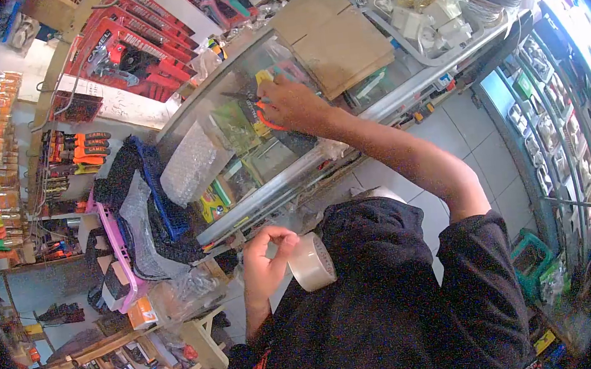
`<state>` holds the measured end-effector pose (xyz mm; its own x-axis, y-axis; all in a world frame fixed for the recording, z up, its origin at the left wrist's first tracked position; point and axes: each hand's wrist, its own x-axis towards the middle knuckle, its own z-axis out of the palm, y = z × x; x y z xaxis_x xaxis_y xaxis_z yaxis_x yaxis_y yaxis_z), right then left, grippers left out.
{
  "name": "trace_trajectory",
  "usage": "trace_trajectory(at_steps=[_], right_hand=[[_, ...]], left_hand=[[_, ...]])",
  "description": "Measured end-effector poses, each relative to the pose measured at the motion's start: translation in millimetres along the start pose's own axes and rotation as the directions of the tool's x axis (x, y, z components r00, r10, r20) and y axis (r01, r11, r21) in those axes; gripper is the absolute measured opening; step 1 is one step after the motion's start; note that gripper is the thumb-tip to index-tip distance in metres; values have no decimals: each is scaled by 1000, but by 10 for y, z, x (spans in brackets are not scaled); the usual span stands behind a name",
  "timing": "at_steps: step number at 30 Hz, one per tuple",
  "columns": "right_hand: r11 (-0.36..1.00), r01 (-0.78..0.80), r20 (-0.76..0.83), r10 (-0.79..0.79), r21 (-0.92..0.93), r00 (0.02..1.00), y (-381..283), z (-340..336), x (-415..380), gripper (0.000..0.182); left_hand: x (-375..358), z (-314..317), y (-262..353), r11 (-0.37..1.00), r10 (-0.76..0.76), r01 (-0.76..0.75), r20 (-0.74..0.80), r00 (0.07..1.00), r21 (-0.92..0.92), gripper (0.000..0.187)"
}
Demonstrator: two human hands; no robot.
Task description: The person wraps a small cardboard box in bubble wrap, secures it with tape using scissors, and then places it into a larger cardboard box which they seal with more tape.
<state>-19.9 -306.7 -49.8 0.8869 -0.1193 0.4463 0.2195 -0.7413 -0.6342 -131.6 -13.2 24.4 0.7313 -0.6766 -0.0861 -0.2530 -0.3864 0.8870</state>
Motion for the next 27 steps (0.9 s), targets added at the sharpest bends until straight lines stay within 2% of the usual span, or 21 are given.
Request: trace_trajectory(at_steps=[2,5,8,11,14,16,17,20,21,23,27], right_hand=[[995,27,-6,-26,91,1000,-165,-306,-9,39],[937,-237,260,170,256,951,-343,-843,-84,47],[796,-263,336,80,545,938,-213,-1090,-343,54],[792,-358,509,70,494,858,-196,-1456,-631,58],[918,-336,735,80,208,673,-392,-1803,-798,56],[905,-354,778,41,238,627,-483,-1825,-967,57],[897,-363,796,20,253,605,-524,-1826,-1034,57],[942,-251,808,-33,221,588,-662,-1822,-1126,62],[950,-269,847,7,160,531,-722,-1827,-1110,68],[964,-235,869,12,121,494,-794,-1812,-1139,69],[979,-201,921,44,38,388,-956,-1787,-1058,73]], left_hand=[[21,1,1,1000,0,0,-7,1000,12,15],[68,3,50,1000,-4,4,-12,1000,5,15],[126,-42,71,1000,-1,0,36,999,28,15],[181,-52,37,1000,3,-2,72,997,-18,15],[280,-59,40,992,24,-10,113,993,-122,16],[352,-91,102,991,63,-44,145,987,-127,16],[357,-106,47,991,37,-12,189,981,-131,16],[426,-108,67,992,50,-23,224,973,-121,14],[439,-120,90,992,32,1,252,967,-129,15],[458,-162,138,989,-4,48,303,953,-140,15],[482,-213,157,991,8,39,345,939,-131,16]])
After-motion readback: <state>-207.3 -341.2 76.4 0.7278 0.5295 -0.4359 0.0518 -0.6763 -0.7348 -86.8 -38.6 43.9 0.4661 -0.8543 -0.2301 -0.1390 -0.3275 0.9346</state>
